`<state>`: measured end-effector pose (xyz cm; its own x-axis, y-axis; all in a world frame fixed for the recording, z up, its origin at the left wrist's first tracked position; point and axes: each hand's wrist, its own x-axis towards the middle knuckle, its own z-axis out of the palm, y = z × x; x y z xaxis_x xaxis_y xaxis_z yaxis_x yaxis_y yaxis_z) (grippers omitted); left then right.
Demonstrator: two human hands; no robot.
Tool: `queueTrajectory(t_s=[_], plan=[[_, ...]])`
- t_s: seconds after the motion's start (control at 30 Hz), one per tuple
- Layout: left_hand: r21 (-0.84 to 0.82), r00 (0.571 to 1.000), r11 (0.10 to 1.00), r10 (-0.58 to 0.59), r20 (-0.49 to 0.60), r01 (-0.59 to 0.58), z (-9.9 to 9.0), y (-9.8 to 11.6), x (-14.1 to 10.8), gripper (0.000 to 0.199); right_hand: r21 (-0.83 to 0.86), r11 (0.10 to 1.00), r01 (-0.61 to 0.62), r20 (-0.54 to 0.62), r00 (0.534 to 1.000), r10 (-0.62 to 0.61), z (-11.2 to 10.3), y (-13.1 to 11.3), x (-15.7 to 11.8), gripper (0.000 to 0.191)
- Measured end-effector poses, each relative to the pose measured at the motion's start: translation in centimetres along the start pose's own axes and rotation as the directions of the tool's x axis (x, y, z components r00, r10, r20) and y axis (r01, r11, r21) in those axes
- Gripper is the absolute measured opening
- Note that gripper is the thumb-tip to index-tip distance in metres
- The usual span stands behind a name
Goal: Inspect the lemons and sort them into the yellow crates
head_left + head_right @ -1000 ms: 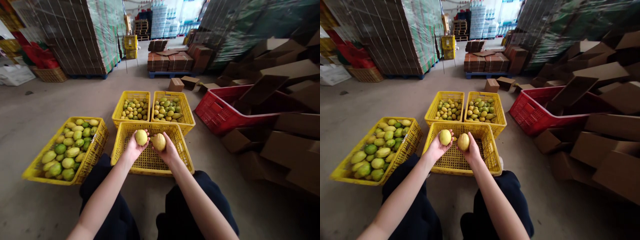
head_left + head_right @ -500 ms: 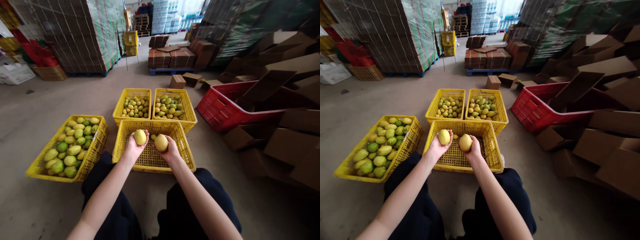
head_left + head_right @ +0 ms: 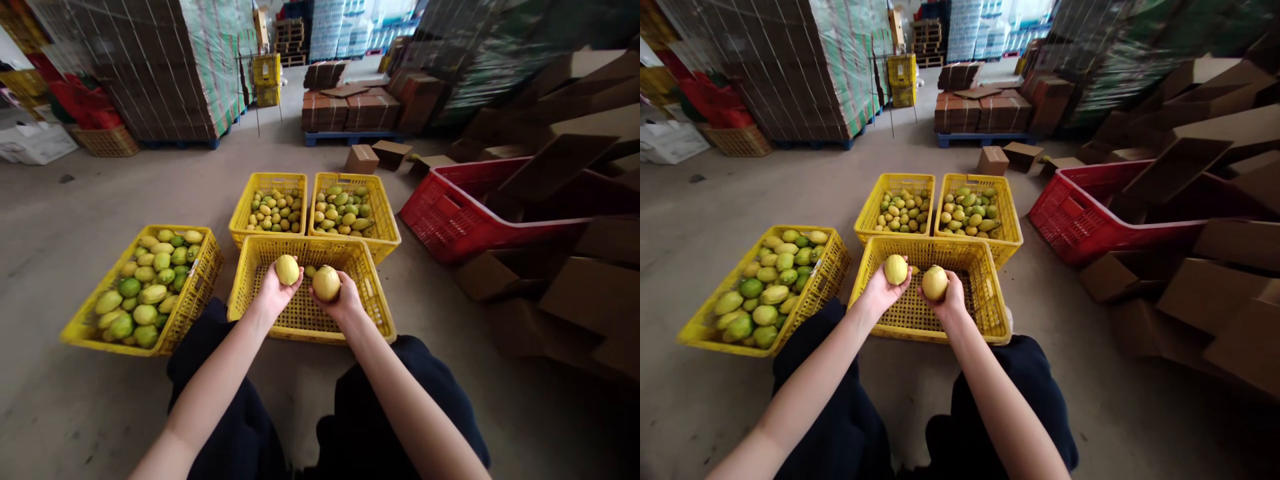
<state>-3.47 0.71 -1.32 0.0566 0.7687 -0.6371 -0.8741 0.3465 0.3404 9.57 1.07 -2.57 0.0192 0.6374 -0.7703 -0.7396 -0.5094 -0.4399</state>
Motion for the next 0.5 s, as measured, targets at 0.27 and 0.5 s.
queueTrajectory(t_s=[0.27, 0.5], plan=[[0.051, 0.997, 0.997, 0.056, -0.049, -0.053, 0.4, 0.1, -0.3, 0.014, -0.015, 1.0, -0.025, -0.026, 0.999, 0.024, -0.2, -0.3, 0.3, 0.013], [0.078, 1.0, 0.997, -0.011, 0.004, 0.011, 0.3, 0.4, -0.9, 0.023, -0.015, 0.995, -0.096, 0.063, 0.993, 0.097, -0.4, -0.1, 0.6, 0.023]])
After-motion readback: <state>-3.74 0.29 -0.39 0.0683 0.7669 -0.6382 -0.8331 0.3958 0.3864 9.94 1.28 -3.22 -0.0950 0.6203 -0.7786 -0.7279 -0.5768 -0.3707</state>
